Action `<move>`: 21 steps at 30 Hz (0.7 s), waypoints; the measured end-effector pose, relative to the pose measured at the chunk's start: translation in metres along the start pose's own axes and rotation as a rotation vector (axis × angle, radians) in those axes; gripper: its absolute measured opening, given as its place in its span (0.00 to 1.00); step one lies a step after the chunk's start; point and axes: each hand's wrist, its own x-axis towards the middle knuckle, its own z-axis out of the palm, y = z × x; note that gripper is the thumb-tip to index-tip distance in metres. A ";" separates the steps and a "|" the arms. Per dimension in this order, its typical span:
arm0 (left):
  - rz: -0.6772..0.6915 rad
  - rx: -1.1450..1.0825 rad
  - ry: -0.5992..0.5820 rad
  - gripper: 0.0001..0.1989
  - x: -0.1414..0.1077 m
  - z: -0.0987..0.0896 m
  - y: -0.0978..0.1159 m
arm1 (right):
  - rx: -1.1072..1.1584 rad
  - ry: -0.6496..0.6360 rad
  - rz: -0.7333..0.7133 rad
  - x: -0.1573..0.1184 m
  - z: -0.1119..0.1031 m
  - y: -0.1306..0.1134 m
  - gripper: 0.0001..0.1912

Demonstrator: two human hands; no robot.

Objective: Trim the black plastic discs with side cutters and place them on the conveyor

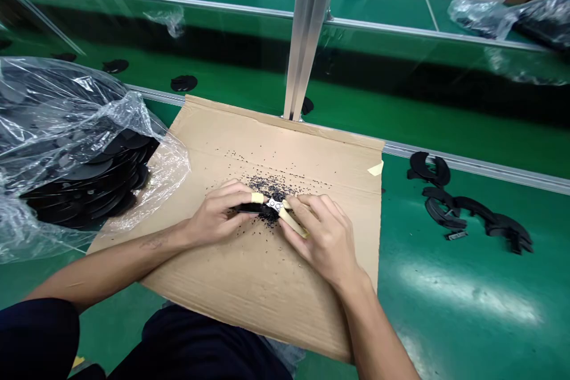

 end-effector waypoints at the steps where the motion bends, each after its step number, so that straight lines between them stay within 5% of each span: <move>1: -0.007 0.050 0.027 0.11 0.000 -0.001 0.000 | 0.004 0.007 0.015 0.000 -0.001 -0.001 0.16; 4: -0.089 0.076 0.107 0.10 0.001 -0.004 -0.001 | 0.115 0.030 0.094 0.002 -0.004 -0.002 0.15; 11: -0.296 -0.380 0.110 0.09 0.001 0.000 -0.001 | 0.448 -0.153 0.138 0.004 -0.006 -0.014 0.11; 17: -0.125 -0.093 -0.004 0.11 -0.001 -0.002 -0.001 | 0.317 -0.045 0.001 -0.001 0.005 -0.016 0.17; 21: 0.046 0.003 -0.074 0.10 0.000 -0.003 -0.004 | 0.402 -0.085 -0.032 0.001 0.001 -0.017 0.18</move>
